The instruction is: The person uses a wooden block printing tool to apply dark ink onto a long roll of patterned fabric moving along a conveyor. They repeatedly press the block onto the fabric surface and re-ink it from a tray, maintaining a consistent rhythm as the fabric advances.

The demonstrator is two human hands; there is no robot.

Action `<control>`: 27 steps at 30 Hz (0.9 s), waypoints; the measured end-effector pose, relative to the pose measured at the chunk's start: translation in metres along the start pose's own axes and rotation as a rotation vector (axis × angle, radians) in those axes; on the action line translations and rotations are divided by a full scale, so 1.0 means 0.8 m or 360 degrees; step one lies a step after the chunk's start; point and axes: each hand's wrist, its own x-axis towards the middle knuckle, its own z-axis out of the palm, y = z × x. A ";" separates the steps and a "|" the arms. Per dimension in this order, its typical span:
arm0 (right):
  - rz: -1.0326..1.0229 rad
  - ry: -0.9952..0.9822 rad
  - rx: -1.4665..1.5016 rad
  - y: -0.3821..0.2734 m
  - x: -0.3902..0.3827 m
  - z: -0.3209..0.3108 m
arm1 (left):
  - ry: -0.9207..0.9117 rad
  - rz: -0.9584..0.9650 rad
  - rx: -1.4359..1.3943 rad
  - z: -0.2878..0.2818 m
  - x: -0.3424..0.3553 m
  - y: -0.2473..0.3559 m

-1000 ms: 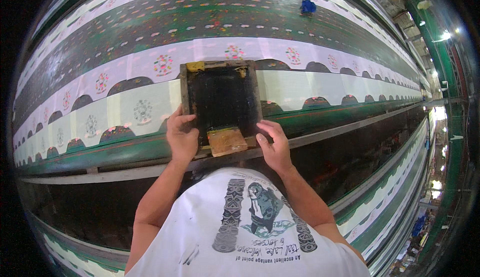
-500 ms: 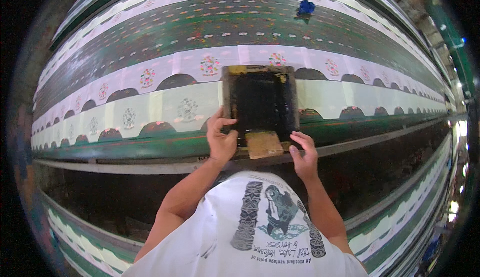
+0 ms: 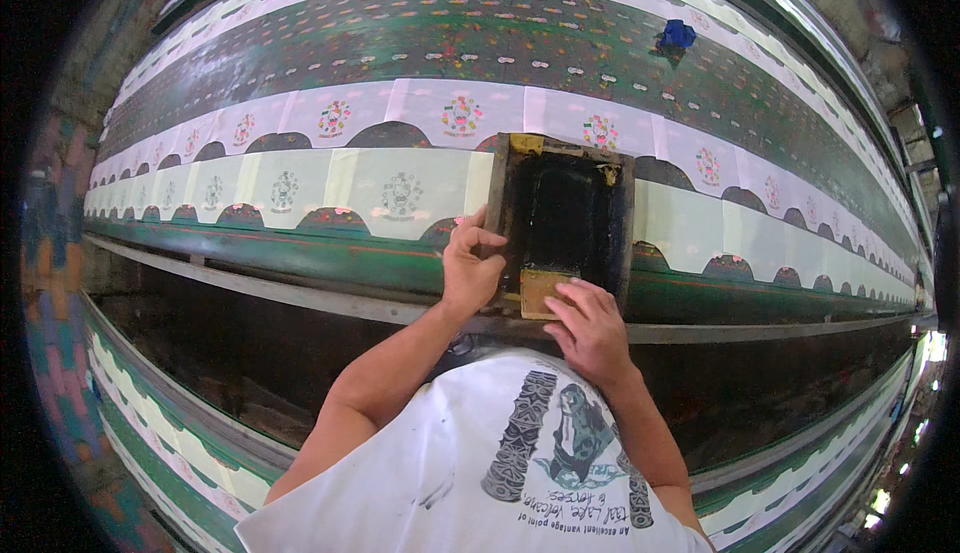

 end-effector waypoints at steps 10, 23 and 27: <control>-0.0122 -0.0335 -0.0196 0.000 0.059 -0.009 | 0.0074 -0.0048 -0.0240 0.004 -0.001 -0.009; 0.0107 -0.0318 -0.0155 0.103 0.208 -0.022 | -0.0101 -0.0019 -0.0125 -0.017 0.017 -0.009; 0.0198 -0.0184 -0.0170 0.113 0.232 -0.008 | -0.0178 -0.0120 -0.0048 -0.025 0.028 0.003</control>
